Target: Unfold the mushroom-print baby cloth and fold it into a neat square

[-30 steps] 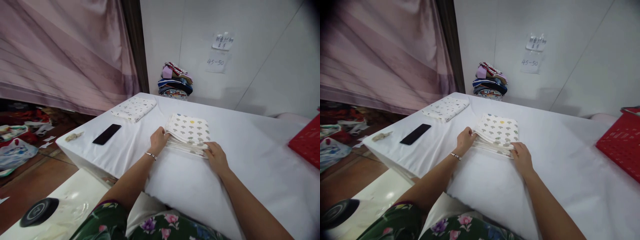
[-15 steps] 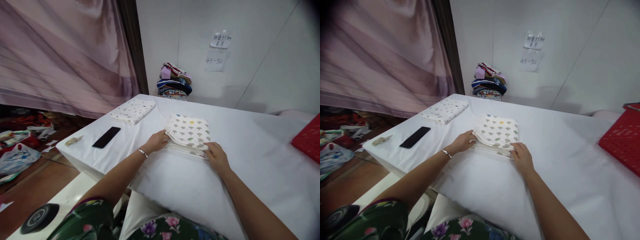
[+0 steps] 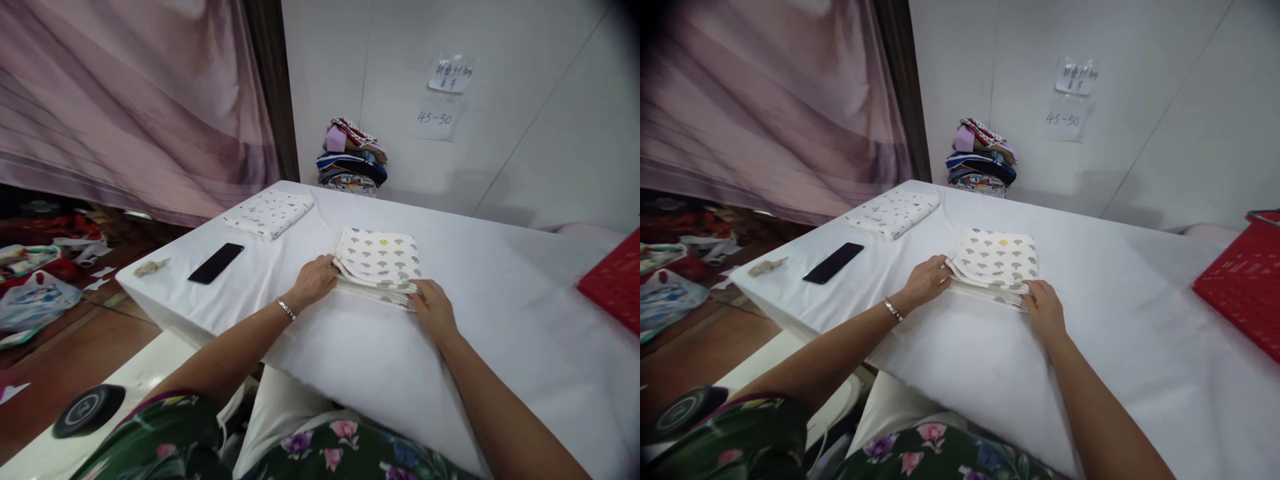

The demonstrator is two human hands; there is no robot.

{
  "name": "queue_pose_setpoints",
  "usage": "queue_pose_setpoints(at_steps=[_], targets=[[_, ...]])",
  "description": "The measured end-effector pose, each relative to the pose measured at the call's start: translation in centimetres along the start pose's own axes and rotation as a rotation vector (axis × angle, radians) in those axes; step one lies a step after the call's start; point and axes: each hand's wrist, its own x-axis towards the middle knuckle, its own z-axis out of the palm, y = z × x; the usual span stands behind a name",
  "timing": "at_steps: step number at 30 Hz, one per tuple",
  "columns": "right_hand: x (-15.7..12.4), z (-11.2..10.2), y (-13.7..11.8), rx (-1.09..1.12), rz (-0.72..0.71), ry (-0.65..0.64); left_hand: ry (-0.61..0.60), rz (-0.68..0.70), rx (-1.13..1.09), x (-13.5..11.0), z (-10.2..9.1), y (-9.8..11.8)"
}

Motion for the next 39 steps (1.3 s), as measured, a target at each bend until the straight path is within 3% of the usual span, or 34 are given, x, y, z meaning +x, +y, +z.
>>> queue_pose_setpoints(at_steps=[7,12,15,19,23,28,39], targets=[[-0.1,0.0,-0.1,-0.075,-0.057,-0.013,-0.027,-0.043,0.008,-0.5,1.3,-0.1],[-0.3,-0.1,0.1,-0.130,-0.147,-0.018,-0.076,-0.113,-0.305,-1.3,1.1,-0.1],[-0.2,-0.1,0.0,-0.149,-0.158,-0.012,-0.080,-0.219,-0.526,-1.7,0.6,0.0],[-0.2,0.0,-0.1,-0.156,-0.171,0.005,-0.058,-0.483,-0.702,-1.1,-0.1,0.2],[-0.3,0.2,-0.1,-0.171,-0.181,0.021,-0.096,-0.669,-0.753,1.2,-0.6,0.5],[-0.3,0.2,0.2,-0.158,-0.189,0.051,-0.039,-0.726,-0.799,3.8,-0.5,0.0],[-0.4,0.0,0.1,-0.161,-0.181,0.005,-0.061,-0.823,-0.790,2.4,1.9,-0.6]])
